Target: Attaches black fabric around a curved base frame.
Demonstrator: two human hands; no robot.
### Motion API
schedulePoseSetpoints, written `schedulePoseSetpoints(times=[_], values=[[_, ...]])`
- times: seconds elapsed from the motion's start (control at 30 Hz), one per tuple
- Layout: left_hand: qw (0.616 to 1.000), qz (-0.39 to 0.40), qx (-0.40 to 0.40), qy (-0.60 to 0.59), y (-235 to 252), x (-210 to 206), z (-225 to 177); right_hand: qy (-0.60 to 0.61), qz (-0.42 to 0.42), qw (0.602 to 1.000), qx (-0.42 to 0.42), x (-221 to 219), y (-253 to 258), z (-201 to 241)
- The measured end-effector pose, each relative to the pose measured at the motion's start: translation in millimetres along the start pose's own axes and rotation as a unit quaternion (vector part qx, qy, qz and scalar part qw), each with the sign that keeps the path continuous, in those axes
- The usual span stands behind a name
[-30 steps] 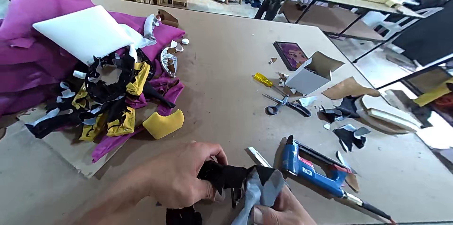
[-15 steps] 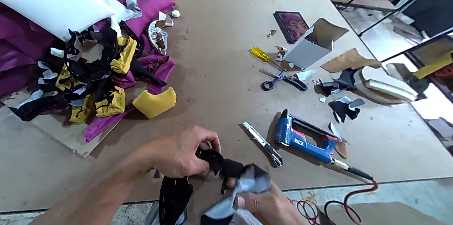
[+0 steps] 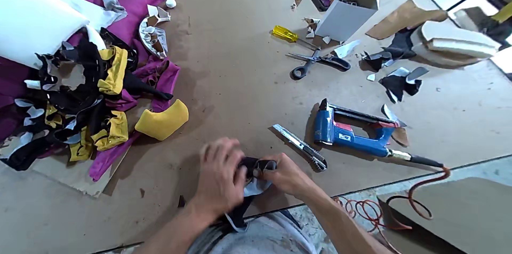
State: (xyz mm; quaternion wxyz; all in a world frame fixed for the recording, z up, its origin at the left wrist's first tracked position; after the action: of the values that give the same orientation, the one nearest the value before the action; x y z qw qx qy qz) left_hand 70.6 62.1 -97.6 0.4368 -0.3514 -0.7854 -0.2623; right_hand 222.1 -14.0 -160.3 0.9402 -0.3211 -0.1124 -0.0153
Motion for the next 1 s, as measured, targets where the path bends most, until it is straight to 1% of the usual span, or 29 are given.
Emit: schedulePoseSetpoints(times=[0.03, 0.07, 0.1, 0.2, 0.33, 0.43, 0.5, 0.6, 0.7, 0.77, 0.83, 0.93, 1.0], values=[[0.998, -0.046, -0.042, 0.010, -8, -4, -14, -0.009, -0.002, 1.000, 0.002, 2, 2, 1], [0.996, -0.056, -0.064, 0.015, -14, -12, -22, -0.009, -0.001, 1.000, 0.005, 2, 1, 1], [0.996, -0.051, -0.070, 0.017, -19, -19, -26, 0.000, 0.006, 1.000, 0.007, 1, 0, -1], [0.997, -0.033, -0.063, 0.005, -21, -28, -21, 0.034, 0.028, 0.999, 0.015, 7, -3, -3], [0.998, -0.012, -0.064, -0.010, -26, -31, -18, 0.058, 0.021, 0.996, 0.061, 16, -5, -4], [0.997, -0.025, -0.065, -0.024, -27, -31, -16, 0.045, 0.004, 0.997, 0.063, 16, -5, -4], [0.997, -0.033, -0.066, -0.028, -28, -33, -16, 0.042, -0.025, 0.998, 0.041, 17, -6, -5], [0.997, -0.034, -0.071, -0.009, -30, -35, -18, 0.073, -0.079, 0.994, -0.026, 17, -13, -14], [0.996, -0.048, -0.071, 0.013, -29, -37, -21, 0.140, -0.094, 0.981, -0.092, 14, -24, -16], [0.996, -0.054, -0.070, 0.028, -29, -36, -23, 0.171, -0.102, 0.973, -0.121, 12, -31, -12], [0.995, -0.057, -0.074, 0.041, -30, -37, -24, 0.130, -0.123, 0.974, -0.140, 10, -31, -11], [0.994, -0.064, -0.078, 0.048, -30, -37, -27, -0.013, -0.157, 0.972, -0.174, 11, -24, -13], [0.994, -0.059, -0.077, 0.050, -30, -38, -28, -0.041, -0.175, 0.969, -0.172, 10, -21, -9]])
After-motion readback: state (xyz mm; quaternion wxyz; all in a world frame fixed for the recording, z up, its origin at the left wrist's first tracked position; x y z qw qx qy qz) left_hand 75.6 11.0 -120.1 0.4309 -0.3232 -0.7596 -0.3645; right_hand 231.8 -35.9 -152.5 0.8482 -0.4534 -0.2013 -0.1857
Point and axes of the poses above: each hand's wrist, its own y-axis towards the middle knuckle, its own x-axis out of the back of the hand, z = x × y, the point moved 8 cm from there along y, towards the middle knuckle, and after that the axes turned 2 degrees about -x, right-handed, at the moved point
